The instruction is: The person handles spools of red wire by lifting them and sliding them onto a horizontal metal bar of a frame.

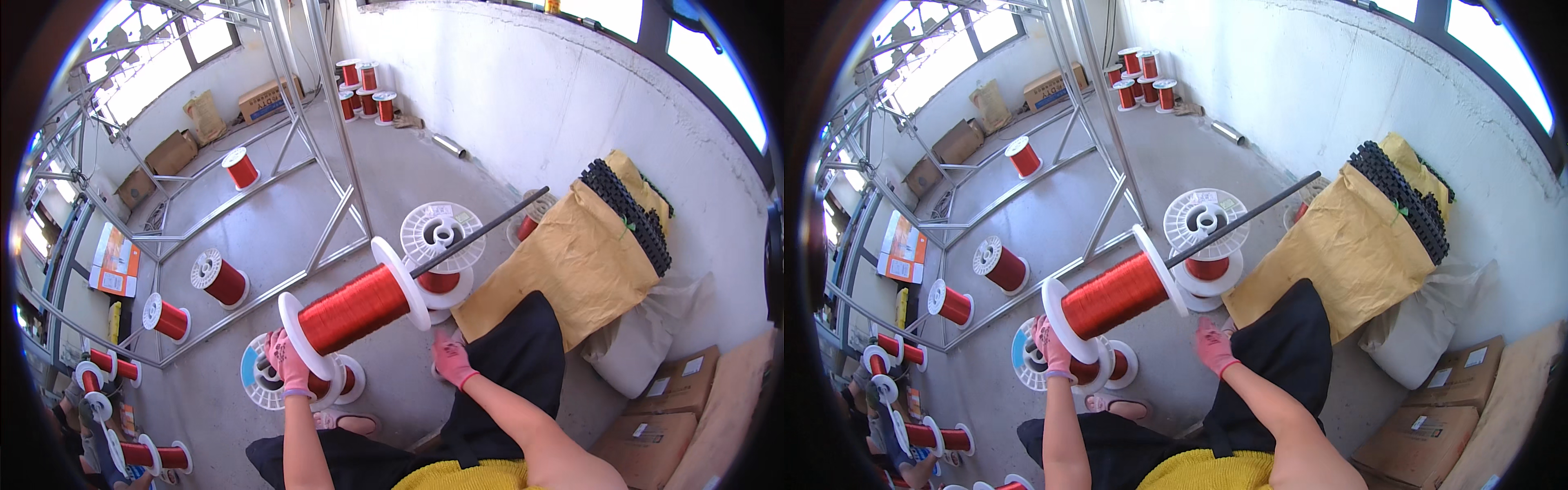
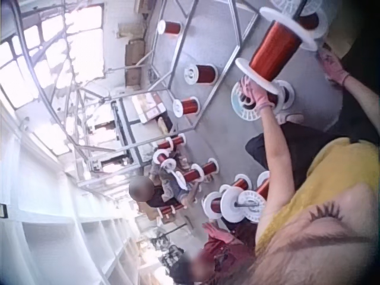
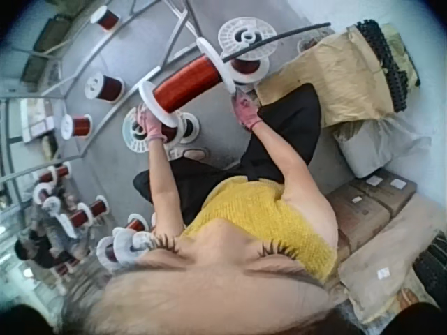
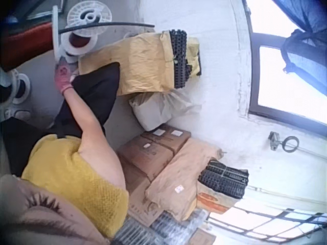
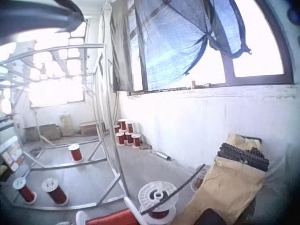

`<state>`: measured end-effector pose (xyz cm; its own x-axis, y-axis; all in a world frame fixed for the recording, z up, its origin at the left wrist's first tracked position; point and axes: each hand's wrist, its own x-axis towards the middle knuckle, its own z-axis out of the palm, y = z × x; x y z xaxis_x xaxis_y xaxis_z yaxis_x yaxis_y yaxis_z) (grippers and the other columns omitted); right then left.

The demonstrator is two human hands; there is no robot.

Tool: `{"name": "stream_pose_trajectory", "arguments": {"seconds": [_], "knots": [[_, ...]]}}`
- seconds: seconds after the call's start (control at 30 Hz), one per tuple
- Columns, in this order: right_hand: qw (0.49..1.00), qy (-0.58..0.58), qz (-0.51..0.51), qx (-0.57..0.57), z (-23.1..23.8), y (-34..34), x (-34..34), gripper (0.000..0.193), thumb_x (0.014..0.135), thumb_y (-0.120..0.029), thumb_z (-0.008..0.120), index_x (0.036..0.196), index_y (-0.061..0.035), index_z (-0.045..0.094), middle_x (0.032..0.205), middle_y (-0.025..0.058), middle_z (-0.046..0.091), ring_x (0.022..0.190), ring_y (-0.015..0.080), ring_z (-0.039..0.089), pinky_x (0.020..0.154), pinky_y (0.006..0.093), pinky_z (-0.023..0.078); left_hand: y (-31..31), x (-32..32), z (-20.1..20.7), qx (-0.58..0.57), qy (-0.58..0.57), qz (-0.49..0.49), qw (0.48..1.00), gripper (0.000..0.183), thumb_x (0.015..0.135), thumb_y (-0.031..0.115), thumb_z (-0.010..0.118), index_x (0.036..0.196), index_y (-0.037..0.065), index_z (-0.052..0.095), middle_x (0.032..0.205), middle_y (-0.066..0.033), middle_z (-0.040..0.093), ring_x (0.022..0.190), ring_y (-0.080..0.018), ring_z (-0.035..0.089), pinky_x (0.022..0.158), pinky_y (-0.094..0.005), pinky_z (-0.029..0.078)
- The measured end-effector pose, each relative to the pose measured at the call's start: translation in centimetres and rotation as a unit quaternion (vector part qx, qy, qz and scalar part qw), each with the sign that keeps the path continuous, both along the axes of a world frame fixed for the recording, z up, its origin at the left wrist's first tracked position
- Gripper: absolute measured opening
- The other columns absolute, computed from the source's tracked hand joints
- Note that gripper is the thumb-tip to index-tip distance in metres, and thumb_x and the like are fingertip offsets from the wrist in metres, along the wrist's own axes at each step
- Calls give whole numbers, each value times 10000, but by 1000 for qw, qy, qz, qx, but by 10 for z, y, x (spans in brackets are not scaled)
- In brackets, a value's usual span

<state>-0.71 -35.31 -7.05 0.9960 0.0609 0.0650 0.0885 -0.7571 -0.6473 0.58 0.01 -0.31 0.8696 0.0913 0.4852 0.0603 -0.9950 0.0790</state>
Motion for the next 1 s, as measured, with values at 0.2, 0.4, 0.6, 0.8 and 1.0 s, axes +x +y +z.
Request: {"name": "stream_pose_trajectory", "arguments": {"seconds": [0.2,0.4,0.6,0.8,1.0], "knots": [[922,-327,18,209,167,41,62,456,972,-147,513,1353,89,428,1263,286,562,1149,413,563,984,424,447,12,-4,-10,16,-28,1,999,286,805,265,558,946,76,718,1040,-98,681,1115,-249,577,1107,-409,324],[991,-83,24,106,53,19,21,489,933,-202,603,1354,7,467,1246,261,579,1139,418,569,945,449,465,5,1,0,-13,-30,-3,999,256,764,244,583,896,76,725,1025,-86,689,1087,-251,593,1086,-404,344],[953,-183,9,240,140,32,47,448,987,-148,508,1379,50,424,1315,260,539,1221,395,524,1004,402,432,9,-7,1,-3,-50,-16,999,255,740,269,598,854,88,737,978,-96,696,1054,-261,608,1081,-395,348],[971,-213,13,106,108,48,35,518,962,-106,544,1422,51,367,1357,258,508,1237,389,522,1030,400,426,2,-3,1,-27,-30,10,999,241,758,251,586,840,76,729,973,-83,700,1073,-261,600,1077,-402,350],[987,-138,-17,80,44,-6,27,455,978,-84,491,1403,52,404,1394,246,469,1260,399,489,1065,402,394,4,-8,2,-4,-32,11,999,270,743,273,600,868,72,729,981,-92,697,1080,-266,595,1083,-402,340]]}}
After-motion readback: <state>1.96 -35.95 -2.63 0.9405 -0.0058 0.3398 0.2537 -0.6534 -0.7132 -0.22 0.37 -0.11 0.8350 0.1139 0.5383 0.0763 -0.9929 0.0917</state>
